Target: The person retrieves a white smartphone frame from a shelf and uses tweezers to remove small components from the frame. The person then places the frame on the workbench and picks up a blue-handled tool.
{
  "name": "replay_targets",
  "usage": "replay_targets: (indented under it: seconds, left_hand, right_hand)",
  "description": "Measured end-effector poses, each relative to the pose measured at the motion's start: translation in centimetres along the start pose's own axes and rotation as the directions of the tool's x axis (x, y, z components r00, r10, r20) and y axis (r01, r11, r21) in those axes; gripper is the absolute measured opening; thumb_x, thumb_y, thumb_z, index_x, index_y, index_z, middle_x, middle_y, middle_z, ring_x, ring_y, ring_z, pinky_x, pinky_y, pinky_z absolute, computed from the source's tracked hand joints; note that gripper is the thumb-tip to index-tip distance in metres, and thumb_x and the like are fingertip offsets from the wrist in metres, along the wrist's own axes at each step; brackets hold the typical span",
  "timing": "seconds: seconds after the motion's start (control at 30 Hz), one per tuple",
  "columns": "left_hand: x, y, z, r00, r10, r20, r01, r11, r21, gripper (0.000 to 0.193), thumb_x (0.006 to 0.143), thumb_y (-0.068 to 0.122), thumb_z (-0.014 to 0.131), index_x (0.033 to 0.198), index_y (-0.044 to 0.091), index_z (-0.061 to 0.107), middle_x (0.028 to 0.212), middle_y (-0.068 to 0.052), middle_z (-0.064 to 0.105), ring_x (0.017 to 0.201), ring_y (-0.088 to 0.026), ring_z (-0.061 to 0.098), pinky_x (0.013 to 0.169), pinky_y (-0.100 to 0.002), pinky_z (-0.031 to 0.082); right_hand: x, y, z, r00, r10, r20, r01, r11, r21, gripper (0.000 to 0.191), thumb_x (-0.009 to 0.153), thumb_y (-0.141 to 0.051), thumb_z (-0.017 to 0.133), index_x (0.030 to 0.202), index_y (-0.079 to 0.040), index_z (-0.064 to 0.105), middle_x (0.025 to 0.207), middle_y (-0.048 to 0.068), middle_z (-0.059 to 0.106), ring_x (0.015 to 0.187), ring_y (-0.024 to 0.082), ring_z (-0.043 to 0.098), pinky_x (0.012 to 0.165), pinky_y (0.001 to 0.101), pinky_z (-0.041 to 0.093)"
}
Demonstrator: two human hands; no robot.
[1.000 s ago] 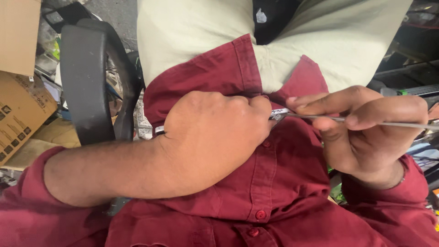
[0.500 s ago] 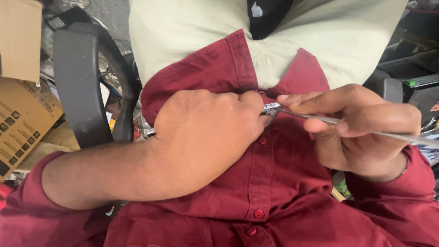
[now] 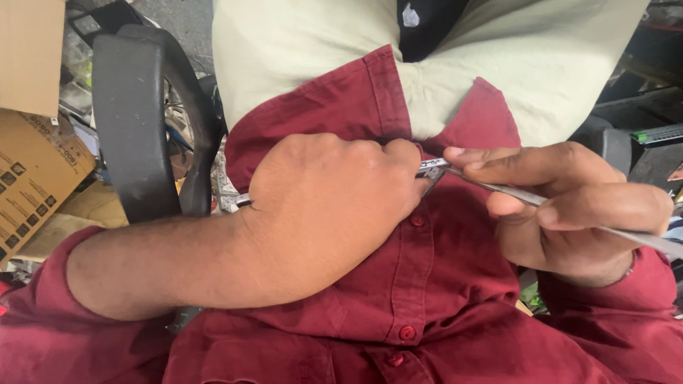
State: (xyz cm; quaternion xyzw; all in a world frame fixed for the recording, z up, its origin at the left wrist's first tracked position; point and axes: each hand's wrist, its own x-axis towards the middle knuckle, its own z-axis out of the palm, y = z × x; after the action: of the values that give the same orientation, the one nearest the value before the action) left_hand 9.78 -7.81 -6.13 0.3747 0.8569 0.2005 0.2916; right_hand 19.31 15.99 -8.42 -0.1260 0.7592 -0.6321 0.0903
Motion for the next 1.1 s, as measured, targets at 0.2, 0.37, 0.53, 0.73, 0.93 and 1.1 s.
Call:
replay_targets:
  seconds: [0.2,0.37,0.53,0.73,0.93,1.1]
  left_hand:
    - [0.1,0.1,0.4,1.0,0.0,0.023,-0.001,0.999,0.042,0.028,0.091,0.036,0.067,0.074,0.014,0.067,0.052,-0.008,0.067,0.045,-0.022,0.069,0.039,-0.036,0.053]
    - [0.2,0.6,0.5,0.999,0.02,0.037,-0.021,0.999,0.038,0.035,0.093,0.042,0.066,0.075,0.012,0.067,0.051,-0.008,0.066,0.043,-0.023,0.068,0.039,-0.036,0.052]
    - [0.6,1.2,0.2,0.987,-0.02,0.16,0.017,1.0,0.024,0.037,0.093,0.045,0.067,0.079,0.012,0.068,0.054,-0.01,0.068,0.045,-0.027,0.068,0.041,-0.04,0.053]
    - [1.5,2.8,-0.3,0.978,-0.055,0.204,0.051,0.998,0.027,0.038,0.09,0.047,0.07,0.08,0.011,0.068,0.063,-0.009,0.071,0.05,-0.031,0.068,0.043,-0.044,0.053]
    - [1.0,3.9,-0.8,0.983,-0.044,0.178,0.029,0.996,0.088,0.037,0.088,0.046,0.071,0.078,0.011,0.066,0.064,-0.007,0.071,0.049,-0.032,0.067,0.041,-0.045,0.051]
    - [1.0,3.7,-1.2,0.988,-0.04,0.148,0.025,0.994,0.103,0.038,0.091,0.046,0.071,0.077,0.011,0.064,0.061,-0.007,0.068,0.049,-0.03,0.067,0.042,-0.043,0.051]
  right_hand:
    - [0.9,0.3,0.7,0.996,-0.03,-0.082,0.029,1.0,-0.005,0.037,0.096,0.006,0.062,0.108,-0.006,0.03,0.098,0.023,0.062,0.098,0.037,0.076,0.089,0.0513,0.062]
    - [0.0,0.9,1.7,0.976,0.104,-0.191,-0.057,0.97,0.236,0.033,0.097,0.01,0.065,0.108,-0.007,0.039,0.096,0.022,0.065,0.095,0.035,0.076,0.09,0.0496,0.063]
    - [-0.5,1.6,1.2,0.983,0.083,-0.162,-0.053,0.982,0.182,0.03,0.094,0.016,0.057,0.102,-0.003,0.036,0.094,0.021,0.065,0.091,0.03,0.076,0.084,0.0408,0.066]
    - [-0.1,0.7,-0.7,0.997,0.043,-0.058,-0.043,0.999,0.008,0.032,0.096,0.019,0.061,0.107,-0.002,0.038,0.094,0.014,0.066,0.095,0.024,0.078,0.08,0.0293,0.066]
    - [-0.1,-0.3,-0.4,0.992,0.112,-0.05,-0.115,0.991,-0.061,0.03,0.092,0.016,0.065,0.105,-0.001,0.044,0.091,0.009,0.068,0.092,0.02,0.079,0.077,0.0286,0.064]
    - [-0.9,0.2,-0.8,0.995,0.043,-0.096,-0.039,0.998,0.041,0.032,0.096,0.016,0.063,0.107,-0.001,0.038,0.095,0.014,0.063,0.097,0.026,0.079,0.083,0.032,0.067]
